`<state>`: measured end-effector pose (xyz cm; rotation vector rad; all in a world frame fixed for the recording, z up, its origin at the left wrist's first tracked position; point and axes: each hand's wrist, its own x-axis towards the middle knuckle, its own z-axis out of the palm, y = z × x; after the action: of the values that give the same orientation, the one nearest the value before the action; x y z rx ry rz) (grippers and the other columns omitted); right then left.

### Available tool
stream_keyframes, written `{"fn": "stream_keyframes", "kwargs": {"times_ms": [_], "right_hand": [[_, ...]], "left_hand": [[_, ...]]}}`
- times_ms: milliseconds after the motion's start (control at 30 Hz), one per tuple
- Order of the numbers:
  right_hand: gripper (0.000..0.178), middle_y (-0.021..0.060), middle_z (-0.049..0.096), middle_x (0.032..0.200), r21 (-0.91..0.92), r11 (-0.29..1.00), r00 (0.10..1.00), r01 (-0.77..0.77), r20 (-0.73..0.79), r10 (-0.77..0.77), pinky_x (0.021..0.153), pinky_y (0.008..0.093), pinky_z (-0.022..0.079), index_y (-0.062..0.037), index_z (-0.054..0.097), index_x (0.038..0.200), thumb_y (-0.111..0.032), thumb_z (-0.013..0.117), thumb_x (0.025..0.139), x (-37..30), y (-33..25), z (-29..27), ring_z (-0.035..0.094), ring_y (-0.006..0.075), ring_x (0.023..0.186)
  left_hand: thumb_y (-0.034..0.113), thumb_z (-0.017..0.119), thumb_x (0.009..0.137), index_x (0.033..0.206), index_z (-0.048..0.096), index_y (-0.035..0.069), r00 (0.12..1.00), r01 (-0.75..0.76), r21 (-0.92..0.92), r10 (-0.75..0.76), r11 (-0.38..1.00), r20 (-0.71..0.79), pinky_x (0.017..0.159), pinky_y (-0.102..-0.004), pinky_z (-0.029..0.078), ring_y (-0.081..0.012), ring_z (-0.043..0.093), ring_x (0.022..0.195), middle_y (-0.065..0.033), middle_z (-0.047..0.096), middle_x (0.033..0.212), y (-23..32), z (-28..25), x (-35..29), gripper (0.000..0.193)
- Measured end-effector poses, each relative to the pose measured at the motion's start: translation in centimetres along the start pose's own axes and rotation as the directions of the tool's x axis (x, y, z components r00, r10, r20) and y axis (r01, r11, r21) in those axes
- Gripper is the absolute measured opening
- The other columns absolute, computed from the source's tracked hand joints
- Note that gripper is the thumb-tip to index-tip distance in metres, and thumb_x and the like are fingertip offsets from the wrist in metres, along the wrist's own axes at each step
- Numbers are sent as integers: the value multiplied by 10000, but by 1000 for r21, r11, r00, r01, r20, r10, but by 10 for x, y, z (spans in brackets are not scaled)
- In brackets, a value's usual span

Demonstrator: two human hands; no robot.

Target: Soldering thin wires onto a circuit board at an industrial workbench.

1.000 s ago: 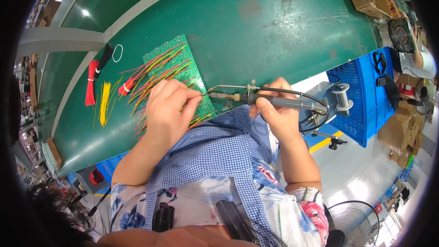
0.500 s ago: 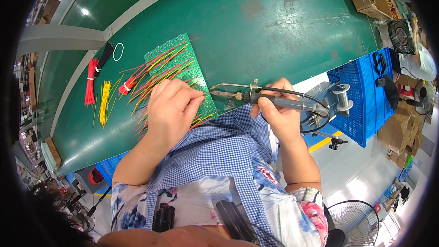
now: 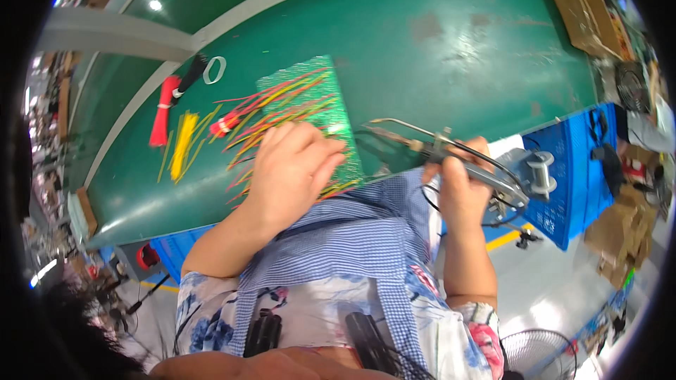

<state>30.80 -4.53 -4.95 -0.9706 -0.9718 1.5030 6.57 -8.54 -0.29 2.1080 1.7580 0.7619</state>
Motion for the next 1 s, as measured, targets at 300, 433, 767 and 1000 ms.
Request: {"fn": "stream_keyframes", "kwargs": {"times_ms": [300, 433, 767, 1000], "right_hand": [[157, 133, 579, 676, -24, 998, 998, 60, -28, -61, 546, 297, 486, -33, 446, 924, -118, 574, 894, 3, -4, -10, 569, 204, 534], [151, 138, 583, 671, -16, 998, 998, 62, 5, -62, 559, 299, 485, -33, 454, 938, -118, 573, 898, 5, -3, -2, 567, 203, 534], [144, 136, 579, 698, -42, 996, 997, 81, -13, -81, 545, 299, 488, -29, 454, 942, -101, 570, 897, 4, -4, -2, 583, 208, 552], [137, 130, 576, 721, -38, 996, 997, 77, 2, -77, 546, 300, 494, -33, 450, 923, -97, 568, 898, 4, -7, 4, 579, 197, 553]], "left_hand": [[165, 683, 801, 916, 709, 66, 790, 548, 331, -346, 769, -505, 716, -365, 491, -276, 616, 796, -96, 628, 818, -162, -114, -14, 154], [222, 664, 819, 917, 719, 90, 789, 596, 387, -423, 704, -445, 736, -376, 491, -293, 616, 823, -110, 634, 880, -207, -117, -19, 174], [195, 687, 830, 899, 705, 28, 573, 711, -157, -695, 685, -434, 649, -280, 483, -151, 612, 664, -82, 684, 773, -206, -124, -20, 182], [120, 698, 830, 939, 688, -14, 548, 599, -460, -755, 655, -360, 625, -221, 466, -86, 576, 683, -42, 662, 774, -218, -127, -30, 173]]}}
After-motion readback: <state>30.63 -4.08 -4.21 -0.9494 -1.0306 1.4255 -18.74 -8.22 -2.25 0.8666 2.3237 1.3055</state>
